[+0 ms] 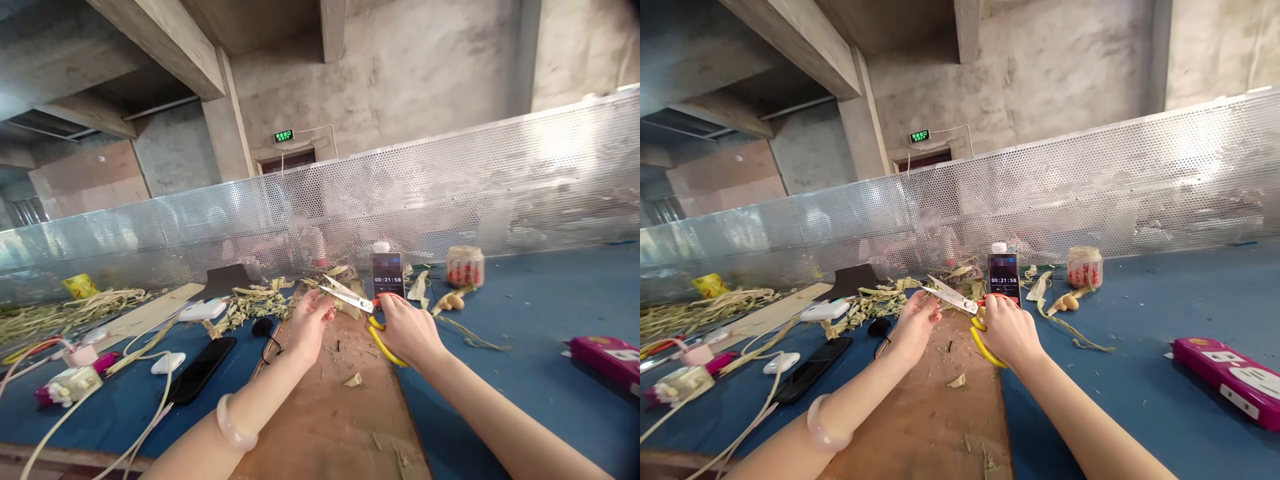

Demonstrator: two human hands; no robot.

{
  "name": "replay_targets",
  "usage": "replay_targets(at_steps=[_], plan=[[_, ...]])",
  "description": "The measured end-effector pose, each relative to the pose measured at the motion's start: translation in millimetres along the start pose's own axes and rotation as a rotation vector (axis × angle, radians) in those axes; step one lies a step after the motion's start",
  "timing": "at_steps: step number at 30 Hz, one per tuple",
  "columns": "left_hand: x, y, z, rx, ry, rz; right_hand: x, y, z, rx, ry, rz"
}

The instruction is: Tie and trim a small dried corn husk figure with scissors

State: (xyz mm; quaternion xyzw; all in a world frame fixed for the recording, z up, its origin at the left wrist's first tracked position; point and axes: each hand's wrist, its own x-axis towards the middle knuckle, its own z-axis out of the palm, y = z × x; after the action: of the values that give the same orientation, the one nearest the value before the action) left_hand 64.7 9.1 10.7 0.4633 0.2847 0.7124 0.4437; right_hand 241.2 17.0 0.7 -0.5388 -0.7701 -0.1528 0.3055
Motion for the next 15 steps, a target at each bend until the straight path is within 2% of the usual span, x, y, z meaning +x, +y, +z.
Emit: replay_targets(at_steps=[15], plan=[[-2.1,0.6,0.5,0.015,0.027,0.009,0.4,0.6,1.9,-0.020,-0.008,0.003]])
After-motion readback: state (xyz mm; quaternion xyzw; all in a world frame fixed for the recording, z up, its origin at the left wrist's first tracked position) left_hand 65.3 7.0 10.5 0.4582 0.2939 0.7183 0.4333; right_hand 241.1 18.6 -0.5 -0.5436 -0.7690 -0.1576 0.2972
